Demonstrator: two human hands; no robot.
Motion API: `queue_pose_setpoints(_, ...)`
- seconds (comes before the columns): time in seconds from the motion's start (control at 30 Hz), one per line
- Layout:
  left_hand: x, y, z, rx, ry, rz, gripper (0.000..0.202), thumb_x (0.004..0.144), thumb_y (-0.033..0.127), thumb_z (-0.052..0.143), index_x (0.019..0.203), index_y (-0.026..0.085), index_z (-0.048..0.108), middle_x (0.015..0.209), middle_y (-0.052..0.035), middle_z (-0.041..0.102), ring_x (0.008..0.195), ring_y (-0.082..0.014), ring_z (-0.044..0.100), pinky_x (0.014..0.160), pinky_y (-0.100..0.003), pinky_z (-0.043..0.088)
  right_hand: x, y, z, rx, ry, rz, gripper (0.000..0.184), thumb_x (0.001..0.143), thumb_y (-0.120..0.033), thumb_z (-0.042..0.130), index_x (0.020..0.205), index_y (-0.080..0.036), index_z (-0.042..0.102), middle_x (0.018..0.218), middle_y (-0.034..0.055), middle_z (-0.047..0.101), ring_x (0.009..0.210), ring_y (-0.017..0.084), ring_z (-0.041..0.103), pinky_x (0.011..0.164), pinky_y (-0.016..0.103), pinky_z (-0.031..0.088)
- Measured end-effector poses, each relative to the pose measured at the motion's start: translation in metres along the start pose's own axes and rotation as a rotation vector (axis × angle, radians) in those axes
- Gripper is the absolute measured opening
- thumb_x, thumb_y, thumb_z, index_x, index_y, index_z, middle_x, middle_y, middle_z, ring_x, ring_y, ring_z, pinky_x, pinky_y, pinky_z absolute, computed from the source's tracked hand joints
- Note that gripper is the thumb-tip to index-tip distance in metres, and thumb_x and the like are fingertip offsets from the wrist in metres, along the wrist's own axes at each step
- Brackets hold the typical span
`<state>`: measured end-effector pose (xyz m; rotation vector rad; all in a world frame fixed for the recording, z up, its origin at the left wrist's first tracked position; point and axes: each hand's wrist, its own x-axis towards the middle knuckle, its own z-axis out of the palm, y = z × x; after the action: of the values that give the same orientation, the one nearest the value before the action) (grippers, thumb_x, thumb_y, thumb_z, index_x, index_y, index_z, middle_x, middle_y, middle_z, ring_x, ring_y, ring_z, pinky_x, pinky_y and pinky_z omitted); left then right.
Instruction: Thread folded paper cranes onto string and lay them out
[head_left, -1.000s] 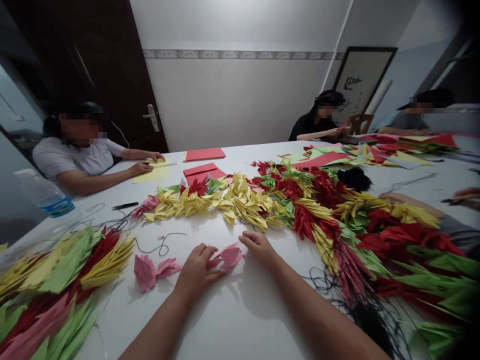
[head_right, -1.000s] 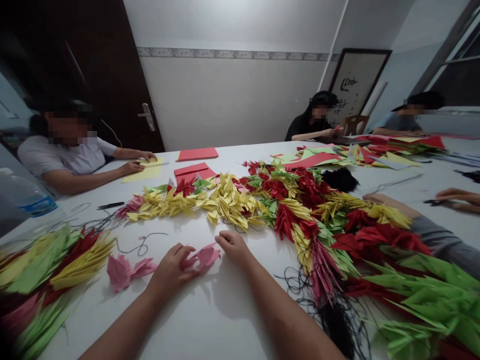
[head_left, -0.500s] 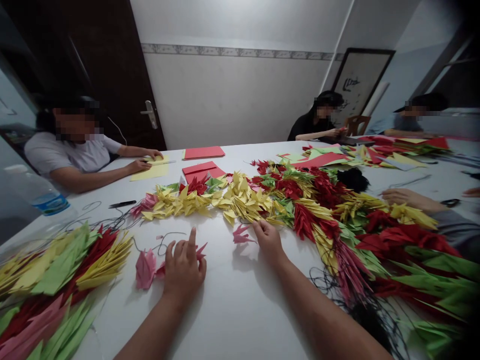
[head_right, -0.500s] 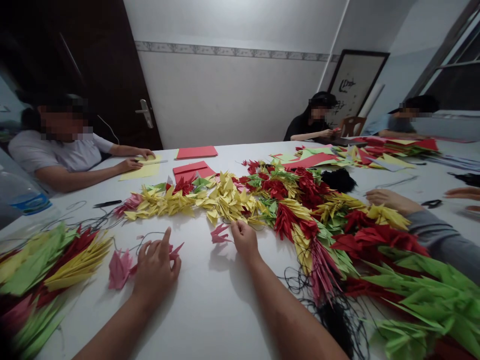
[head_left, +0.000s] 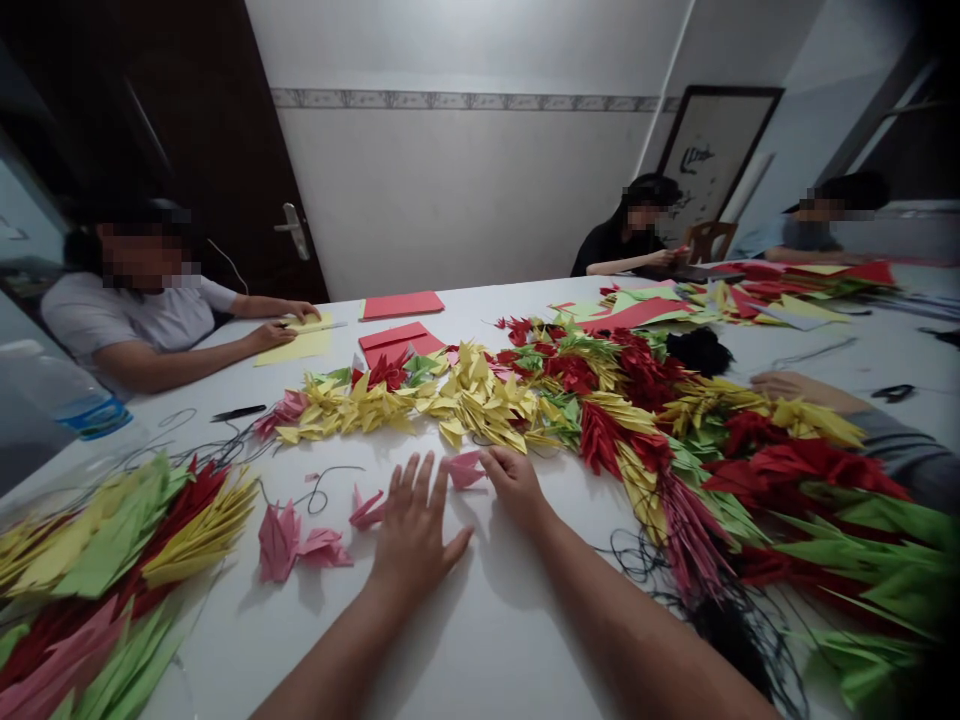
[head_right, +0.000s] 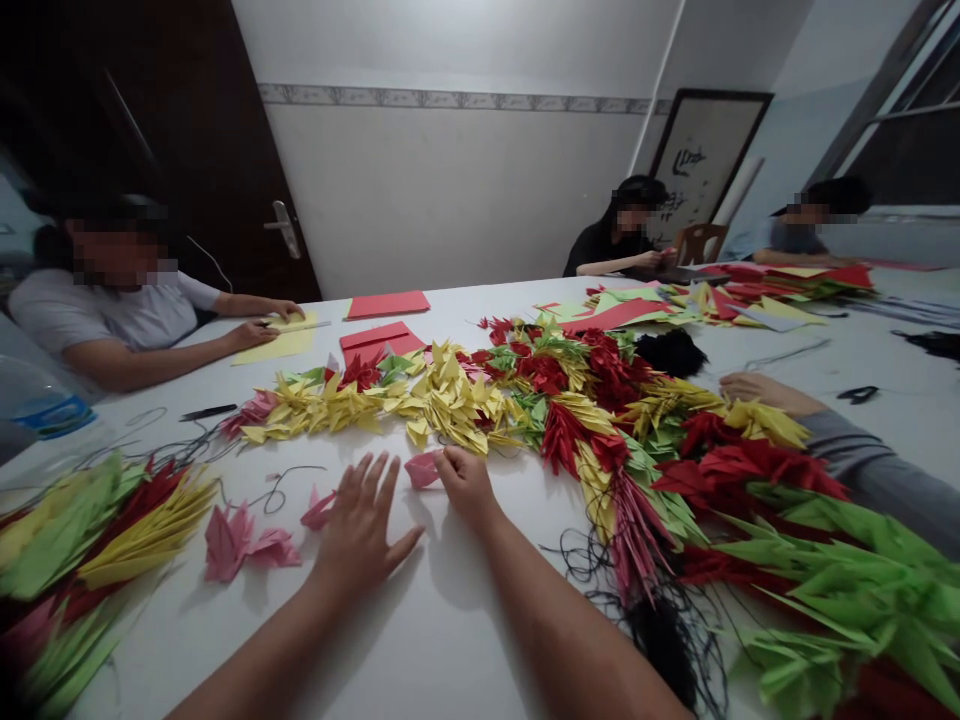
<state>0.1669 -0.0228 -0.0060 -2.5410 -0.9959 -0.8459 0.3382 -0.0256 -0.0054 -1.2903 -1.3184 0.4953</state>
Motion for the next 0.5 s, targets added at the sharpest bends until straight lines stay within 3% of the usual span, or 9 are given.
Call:
queue_pose_setpoints(0.1,0.02,0.012,0.025,-0.076,-0.047,-0.057,0.074,0.071,0.045,0.055,0.131,0.007,0.032,0.128,-0.0191,0.044,0.122,-0.0309,0.034,0.099,-0.047,0.029,0.001,0.002,-0.001,0.036,0.023,0.006,0.038,0.078,-0.045,0.043,0.051,-0.02,0.032,0.05,-0.0054,0.028,0.049,0.009,0.03,0.047,0.022,0.028)
queue_pose_setpoints(0.23,0.034,0.015,0.042,-0.15,-0.17,-0.095,0.047,0.078,0.032,0.048,0.119,0.01,0.045,0.103,-0.013,0.061,0.093,-0.0232,0.056,0.081,-0.038,0.044,0.003,0.004,-0.006,-0.018,0.058,0.004,0.039,0.077,-0.046,0.042,0.05,-0.021,0.03,0.049,-0.0053,0.028,0.048,0.01,0.031,0.047,0.023,0.027)
queue_pose_setpoints(0.3,0.032,0.014,0.038,-0.126,-0.178,-0.096,0.038,0.077,0.026,0.048,0.113,0.011,0.05,0.097,-0.0114,0.062,0.09,-0.0229,0.056,0.08,-0.038,0.044,0.004,0.005,-0.008,-0.064,0.095,0.01,0.039,0.078,-0.046,0.04,0.05,-0.021,0.027,0.048,-0.0055,0.026,0.047,0.01,0.03,0.046,0.023,0.026)
queue_pose_setpoints(0.5,0.0,-0.002,0.009,0.157,-0.077,-0.07,0.035,0.079,0.024,0.044,0.11,0.012,0.054,0.113,-0.0155,0.057,0.112,-0.0296,0.045,0.093,-0.045,0.03,0.006,0.01,-0.009,-0.203,0.192,0.05,0.039,0.079,-0.044,0.038,0.051,-0.021,0.023,0.047,-0.0062,0.023,0.045,0.009,0.027,0.045,0.023,0.022)
